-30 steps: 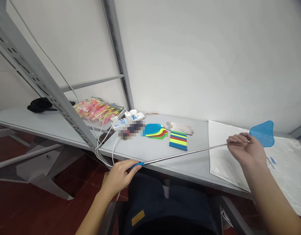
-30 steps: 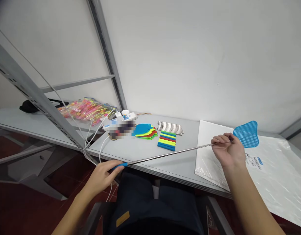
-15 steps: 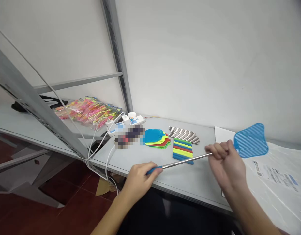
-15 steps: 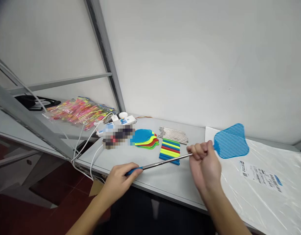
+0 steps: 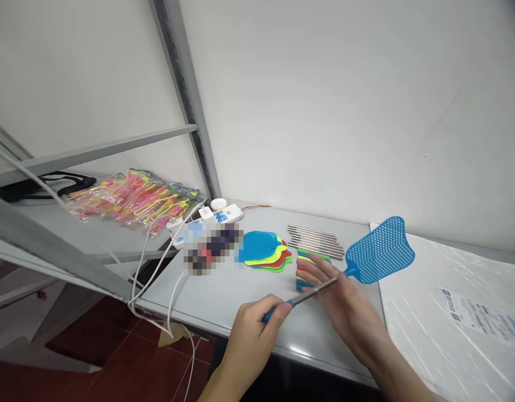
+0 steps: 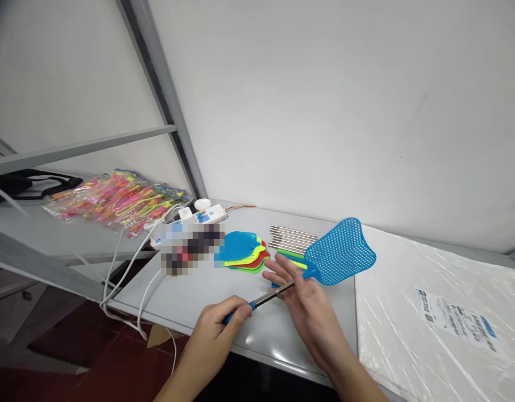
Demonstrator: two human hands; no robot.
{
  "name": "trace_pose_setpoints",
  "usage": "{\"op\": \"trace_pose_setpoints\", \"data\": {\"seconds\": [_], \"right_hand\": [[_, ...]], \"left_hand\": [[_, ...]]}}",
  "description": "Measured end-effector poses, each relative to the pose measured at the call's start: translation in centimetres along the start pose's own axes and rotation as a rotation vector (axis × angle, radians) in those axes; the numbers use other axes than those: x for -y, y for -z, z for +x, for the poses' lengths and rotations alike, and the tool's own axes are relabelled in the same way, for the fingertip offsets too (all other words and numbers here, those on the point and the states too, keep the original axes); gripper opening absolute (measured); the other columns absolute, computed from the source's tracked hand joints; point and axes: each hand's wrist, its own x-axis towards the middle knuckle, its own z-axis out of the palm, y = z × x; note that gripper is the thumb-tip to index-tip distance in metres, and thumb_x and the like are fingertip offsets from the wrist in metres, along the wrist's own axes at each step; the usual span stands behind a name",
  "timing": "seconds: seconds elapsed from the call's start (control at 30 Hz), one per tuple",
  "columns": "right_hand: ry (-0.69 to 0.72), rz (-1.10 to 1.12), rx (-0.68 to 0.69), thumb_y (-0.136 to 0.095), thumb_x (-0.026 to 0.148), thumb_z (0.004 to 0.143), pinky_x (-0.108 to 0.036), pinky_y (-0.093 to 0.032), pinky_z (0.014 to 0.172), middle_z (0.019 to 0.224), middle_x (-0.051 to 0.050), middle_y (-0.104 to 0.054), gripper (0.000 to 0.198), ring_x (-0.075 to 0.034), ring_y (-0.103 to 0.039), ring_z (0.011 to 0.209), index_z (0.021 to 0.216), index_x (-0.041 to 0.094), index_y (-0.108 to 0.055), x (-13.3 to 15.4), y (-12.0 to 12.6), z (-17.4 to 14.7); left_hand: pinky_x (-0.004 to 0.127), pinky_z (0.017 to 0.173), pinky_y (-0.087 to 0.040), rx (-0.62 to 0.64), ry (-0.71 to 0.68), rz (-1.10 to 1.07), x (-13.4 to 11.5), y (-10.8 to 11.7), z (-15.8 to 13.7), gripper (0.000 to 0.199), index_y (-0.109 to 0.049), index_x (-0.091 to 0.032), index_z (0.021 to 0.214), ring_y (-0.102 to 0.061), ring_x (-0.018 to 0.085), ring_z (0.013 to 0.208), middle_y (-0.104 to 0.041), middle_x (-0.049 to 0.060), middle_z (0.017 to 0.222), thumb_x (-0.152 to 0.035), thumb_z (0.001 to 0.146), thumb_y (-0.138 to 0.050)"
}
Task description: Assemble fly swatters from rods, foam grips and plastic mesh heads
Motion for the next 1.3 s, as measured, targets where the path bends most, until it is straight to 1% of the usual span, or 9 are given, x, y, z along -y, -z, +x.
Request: {"op": "trace_pose_setpoints", "data": {"seconds": [0.1, 0.23, 0.37, 0.6, 0.83, 0.97, 1.07, 1.17, 1.3], "right_hand": [[0.029, 0.113, -0.129, -0.057, 0.069, 0.078, -0.052, -0.042, 0.102, 0.131, -0.012, -0.061, 0.064, -0.032, -0.055, 0.122, 0.122, 0.024, -0.063, 2.5, 1.9, 1.5], [0.193, 0.155, -0.413, -0.060, 0.055, 0.085, -0.044, -0.046, 0.102, 0.125, -0.006, -0.065, 0.045, -0.024, -0.056, 0.122, 0.120, 0.027, -0.064, 5.0, 3.1, 3.5], [0.320, 0.098, -0.482, -0.067, 0.041, 0.084, -0.045, -0.049, 0.099, 0.116, -0.005, -0.070, 0.041, -0.023, -0.061, 0.114, 0.122, 0.026, -0.064, 5.2, 2.2, 4.2], [0.362, -0.003, -0.547, -0.068, 0.038, 0.085, -0.038, -0.050, 0.096, 0.111, -0.004, -0.071, 0.037, -0.020, -0.066, 0.104, 0.119, 0.025, -0.064, 4.9, 2.2, 3.6], [-0.005, -0.449, -0.177, -0.059, 0.043, 0.089, -0.031, -0.055, 0.062, 0.113, -0.010, -0.069, 0.044, -0.017, -0.065, 0.071, 0.128, 0.023, -0.054, 4.2, 2.5, 1.4], [0.081, -0.821, -0.252, -0.053, 0.047, 0.091, -0.032, -0.053, 0.075, 0.096, -0.007, -0.070, 0.037, -0.020, -0.065, 0.083, 0.117, 0.023, -0.059, 6.7, 5.4, 1.1], [0.132, -1.104, -0.319, -0.051, 0.051, 0.090, -0.029, -0.051, 0.066, 0.076, -0.003, -0.066, 0.038, -0.020, -0.064, 0.073, 0.117, 0.025, -0.059, 9.2, 9.0, 1.1], [0.091, -1.348, -0.475, -0.047, 0.056, 0.090, -0.028, -0.044, 0.050, 0.068, 0.000, -0.064, 0.043, -0.019, -0.057, 0.052, 0.119, 0.027, -0.056, 10.3, 12.4, 0.9], [-0.099, -1.579, -0.522, -0.036, 0.050, 0.095, -0.035, -0.049, 0.063, 0.086, -0.005, -0.072, 0.043, -0.026, -0.067, 0.071, 0.128, 0.027, -0.051, 9.7, 15.7, 0.7]], "left_hand": [[0.022, 0.058, -0.034, 0.047, 0.055, -0.034, 0.2, 1.1, 0.7, 0.040, -0.062, -0.020, 0.074, -0.047, 0.013, 0.063, -0.056, -0.003, 0.065, -0.050, 0.094, -0.044], [0.023, 0.056, -0.033, 0.112, 0.093, -0.013, 0.2, 2.1, 1.8, 0.041, -0.063, -0.021, 0.075, -0.047, 0.015, 0.062, -0.057, -0.002, 0.066, -0.052, 0.094, -0.043], [0.023, 0.056, -0.032, 0.085, 0.082, -0.022, -0.5, 1.5, 3.1, 0.040, -0.063, -0.021, 0.076, -0.047, 0.014, 0.062, -0.058, -0.002, 0.067, -0.052, 0.094, -0.044], [0.023, 0.052, -0.027, 0.126, 0.099, -0.196, -1.0, -1.0, 5.1, 0.041, -0.061, -0.019, 0.075, -0.038, 0.012, 0.057, -0.045, -0.003, 0.059, -0.053, 0.092, -0.047], [0.022, 0.040, -0.026, 0.467, 0.283, -0.708, -3.9, -7.2, 7.1, 0.053, -0.056, -0.019, 0.089, -0.030, 0.008, 0.044, -0.039, -0.005, 0.063, -0.066, 0.092, -0.033], [0.031, 0.070, -0.049, 0.397, -0.117, -0.347, -6.1, -8.7, 8.9, 0.038, -0.061, -0.022, 0.102, -0.055, 0.018, 0.077, -0.058, 0.005, 0.085, -0.046, 0.099, -0.033], [0.042, 0.093, -0.045, 0.248, -0.404, 0.055, -6.4, -8.9, 11.4, 0.032, -0.062, -0.022, 0.110, -0.054, 0.025, 0.103, -0.062, 0.010, 0.104, -0.032, 0.099, -0.034], [0.048, 0.100, -0.042, 0.147, -0.453, 0.362, -6.0, -9.5, 15.0, 0.033, -0.058, -0.018, 0.121, -0.051, 0.028, 0.116, -0.060, 0.014, 0.119, -0.030, 0.098, -0.038], [0.063, 0.109, -0.025, 0.156, -0.362, 0.647, -5.8, -10.8, 19.3, 0.050, -0.045, -0.016, 0.139, -0.030, 0.037, 0.139, -0.039, 0.019, 0.148, -0.041, 0.096, -0.044]]}}
